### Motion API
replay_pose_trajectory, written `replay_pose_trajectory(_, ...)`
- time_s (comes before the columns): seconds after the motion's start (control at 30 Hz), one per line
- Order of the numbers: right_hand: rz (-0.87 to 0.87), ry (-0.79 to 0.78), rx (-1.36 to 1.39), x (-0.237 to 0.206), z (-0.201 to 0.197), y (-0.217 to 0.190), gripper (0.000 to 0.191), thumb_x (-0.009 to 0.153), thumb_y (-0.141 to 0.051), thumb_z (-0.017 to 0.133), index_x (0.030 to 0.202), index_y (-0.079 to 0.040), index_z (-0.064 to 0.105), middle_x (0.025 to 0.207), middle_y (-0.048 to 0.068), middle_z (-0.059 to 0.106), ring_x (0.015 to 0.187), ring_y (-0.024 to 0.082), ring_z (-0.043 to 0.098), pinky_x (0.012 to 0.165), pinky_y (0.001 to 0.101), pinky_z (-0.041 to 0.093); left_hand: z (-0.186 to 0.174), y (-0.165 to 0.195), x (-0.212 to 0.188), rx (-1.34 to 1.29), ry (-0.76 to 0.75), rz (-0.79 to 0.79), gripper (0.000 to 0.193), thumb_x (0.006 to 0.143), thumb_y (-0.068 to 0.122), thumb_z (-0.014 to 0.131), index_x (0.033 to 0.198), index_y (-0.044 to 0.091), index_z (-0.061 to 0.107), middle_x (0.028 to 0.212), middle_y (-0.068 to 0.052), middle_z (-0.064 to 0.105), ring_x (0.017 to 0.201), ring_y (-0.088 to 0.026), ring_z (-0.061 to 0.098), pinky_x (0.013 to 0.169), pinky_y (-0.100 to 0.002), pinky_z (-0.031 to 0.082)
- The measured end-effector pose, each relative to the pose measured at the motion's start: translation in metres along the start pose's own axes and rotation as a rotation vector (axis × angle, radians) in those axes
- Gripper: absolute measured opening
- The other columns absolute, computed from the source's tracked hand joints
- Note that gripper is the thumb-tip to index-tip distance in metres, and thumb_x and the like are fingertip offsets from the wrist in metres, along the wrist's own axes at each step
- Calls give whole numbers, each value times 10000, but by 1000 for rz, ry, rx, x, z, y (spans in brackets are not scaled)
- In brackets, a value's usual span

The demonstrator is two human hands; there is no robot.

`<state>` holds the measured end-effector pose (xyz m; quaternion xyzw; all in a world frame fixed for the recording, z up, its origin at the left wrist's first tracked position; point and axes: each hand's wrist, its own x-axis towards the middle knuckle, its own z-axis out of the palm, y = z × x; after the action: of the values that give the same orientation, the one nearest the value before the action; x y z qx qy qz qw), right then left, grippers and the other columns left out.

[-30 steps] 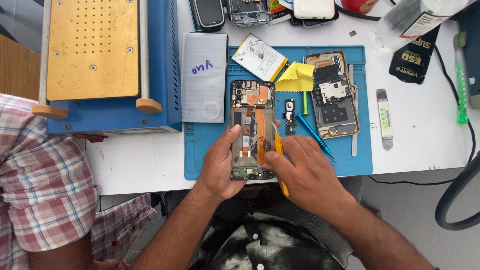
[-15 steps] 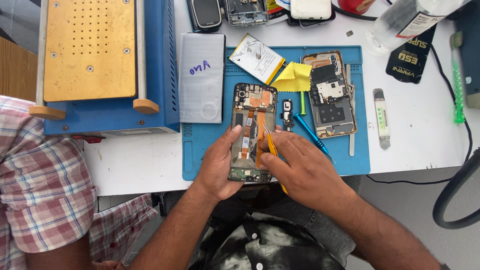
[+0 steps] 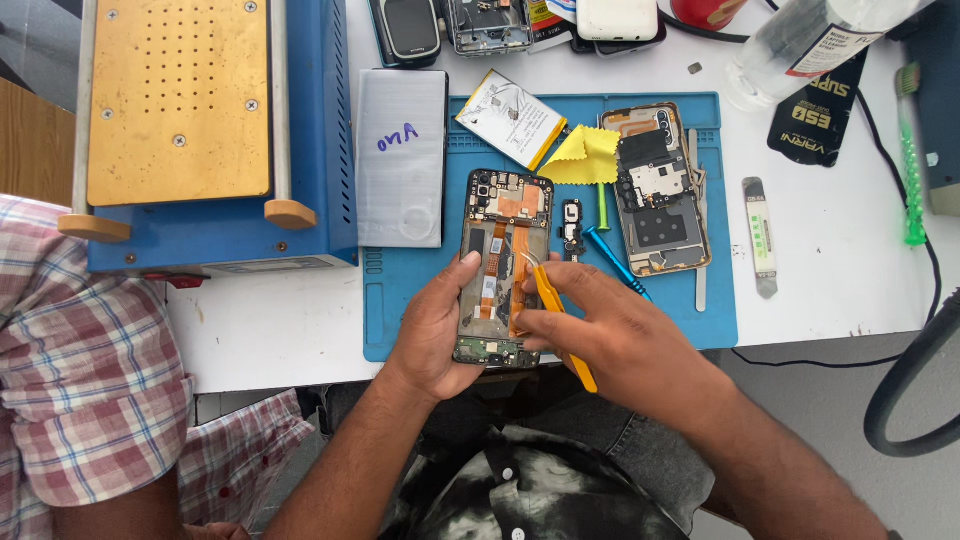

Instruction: The person pries open a disassembled smartphone on a blue mat, uses a spudger and tweezers to lift components and flex cables from the phone body, and works on a small circuit board, handling the phone chassis and parts one at a time on the workbench.

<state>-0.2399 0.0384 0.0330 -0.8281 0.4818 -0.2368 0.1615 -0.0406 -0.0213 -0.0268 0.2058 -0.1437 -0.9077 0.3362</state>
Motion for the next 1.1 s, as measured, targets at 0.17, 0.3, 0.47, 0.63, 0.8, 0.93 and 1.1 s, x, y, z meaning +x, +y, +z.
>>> replay_pose_trajectory(0.17, 38, -63, 13, 6, -9, -3, 361, 763, -95, 789, 1116, -136, 726, 1252, 197, 577, 1192, 382, 606, 941, 462, 531, -1, -2, 1, -9, -35, 4, 476, 1111, 343, 435, 1494, 59, 437, 1292, -168, 645, 1109, -239, 709, 912, -409, 637)
replay_pose_trajectory(0.3, 13, -70, -38, 10, -9, -9, 310, 736, -39, 749, 1031, -118, 696, 1226, 164, 579, 1238, 376, 601, 985, 458, 525, -3, -3, 1, -7, -4, 17, 483, 1114, 347, 443, 1493, 49, 438, 1282, -171, 638, 1115, -238, 705, 906, -413, 642)
replay_pose_trajectory(0.47, 7, -90, -115, 11, -2, -13, 276, 807, 7, 686, 1072, -23, 619, 1223, 185, 541, 1216, 369, 602, 944, 448, 531, -3, -2, 1, -23, -35, 29, 496, 1138, 358, 419, 1506, 24, 433, 1312, -194, 621, 1168, -257, 681, 946, -432, 619)
replay_pose_trajectory(0.63, 2, -40, -144, 9, 6, -14, 255, 829, 30, 647, 1073, -12, 584, 1255, 209, 520, 1271, 393, 570, 1007, 448, 521, 5, 2, 4, 75, 6, -6, 598, 1083, 408, 336, 1517, 5, 417, 1387, -206, 604, 1286, -280, 620, 1077, -470, 549)
replay_pose_trajectory(0.8, 47, -42, -101, 7, 9, -16, 242, 832, 40, 628, 1063, -3, 568, 1286, 252, 511, 1281, 403, 539, 1057, 469, 484, 11, 4, 4, 90, 25, -15, 597, 1081, 405, 327, 1523, 12, 409, 1387, -212, 595, 1289, -287, 609, 1084, -481, 535)
replay_pose_trajectory(0.93, 47, -38, -107, 6, 10, -15, 247, 829, 55, 611, 1062, -2, 551, 1278, 267, 506, 1282, 412, 536, 1082, 483, 485, 9, 4, 4, 89, 23, -15, 598, 1086, 401, 324, 1521, 1, 413, 1387, -216, 594, 1280, -281, 614, 1076, -473, 544)
replay_pose_trajectory(1.1, 105, -48, -90, 4, 15, -15, 336, 789, 78, 639, 1102, 7, 541, 1290, 298, 478, 1260, 436, 536, 1020, 480, 504, 2, 0, 4, 39, 19, 9, 564, 1095, 385, 345, 1503, 7, 439, 1346, -200, 621, 1234, -250, 644, 1053, -445, 564)
